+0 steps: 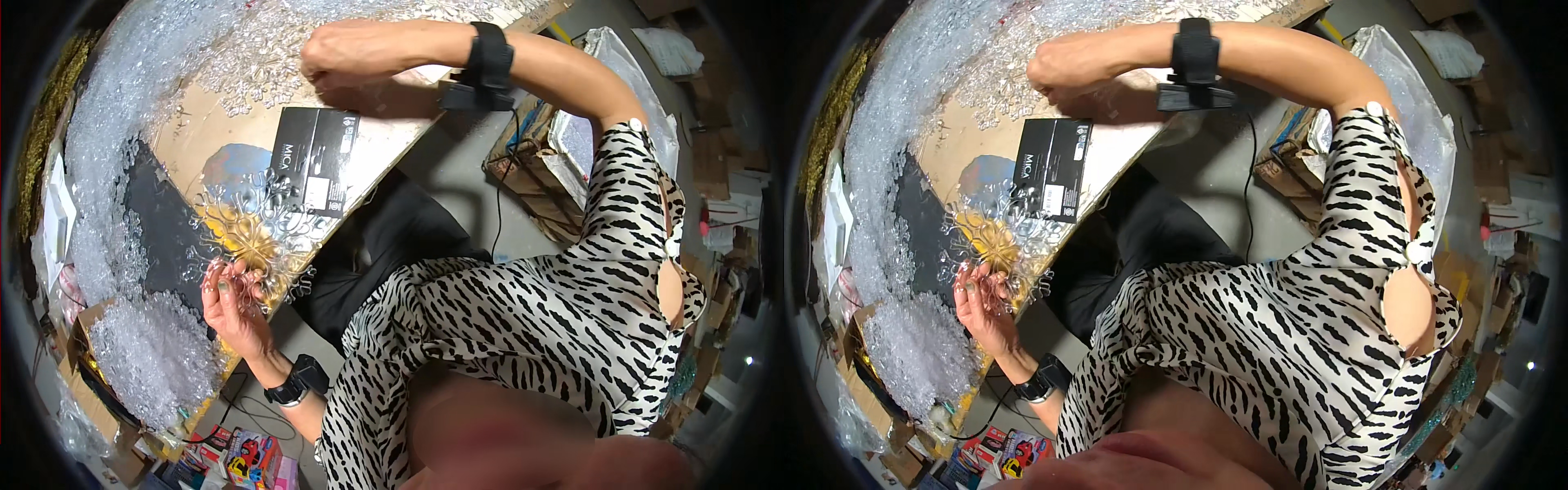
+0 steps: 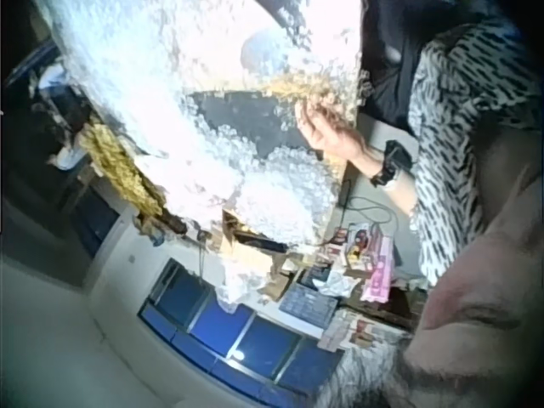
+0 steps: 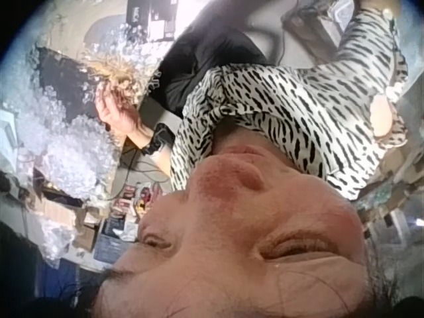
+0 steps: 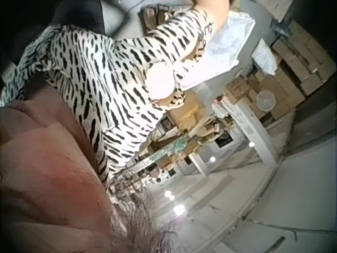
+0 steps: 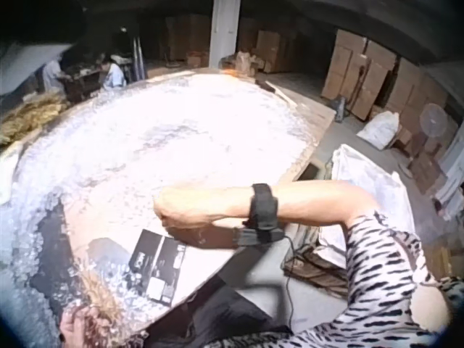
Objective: The recorder is packaging snowflake ornaments by placing them into bags and attaching hooks.
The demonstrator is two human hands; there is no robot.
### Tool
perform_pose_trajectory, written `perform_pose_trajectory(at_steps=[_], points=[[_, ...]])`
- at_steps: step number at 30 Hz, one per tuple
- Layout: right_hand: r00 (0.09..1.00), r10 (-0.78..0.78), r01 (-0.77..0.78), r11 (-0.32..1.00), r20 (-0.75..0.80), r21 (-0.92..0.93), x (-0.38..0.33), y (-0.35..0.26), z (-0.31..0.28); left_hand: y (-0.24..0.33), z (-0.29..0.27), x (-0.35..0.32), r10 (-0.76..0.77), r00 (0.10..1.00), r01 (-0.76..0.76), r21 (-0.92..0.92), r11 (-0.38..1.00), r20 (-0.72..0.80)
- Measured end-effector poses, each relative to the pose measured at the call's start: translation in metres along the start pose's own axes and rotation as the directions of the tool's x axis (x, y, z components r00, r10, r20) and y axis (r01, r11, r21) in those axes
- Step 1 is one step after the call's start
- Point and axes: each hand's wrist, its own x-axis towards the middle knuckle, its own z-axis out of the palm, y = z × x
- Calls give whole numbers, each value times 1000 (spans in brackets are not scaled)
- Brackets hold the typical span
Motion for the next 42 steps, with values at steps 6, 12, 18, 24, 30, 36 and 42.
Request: perform_pose_trajectory(at_steps=[6,12,18,24,30,36,42], points=[[983,148,-123,971,112,-208,33,-11,11,-2,8,4,7,1000,-7,35,999,14],[978,142,-107,970,152,-219,49,-20,23,-2,3,-2,19,1000,-19,15,1000,-11],[974,159,-193,957,164,217,24,12,8,-3,3,2,13,999,-12,-43,999,33],[966,189,-258,780,178,570,18,22,9,-3,-1,0,3,1000,-2,-48,999,14],[959,170,-282,572,225,770,18,12,0,-4,1,1,-8,1000,9,-55,998,24],[966,94,-257,216,242,942,18,-26,-11,0,3,1,-24,1000,24,-33,999,17],[974,66,-227,243,217,943,27,-59,-8,8,5,1,-40,997,45,-74,996,61]])
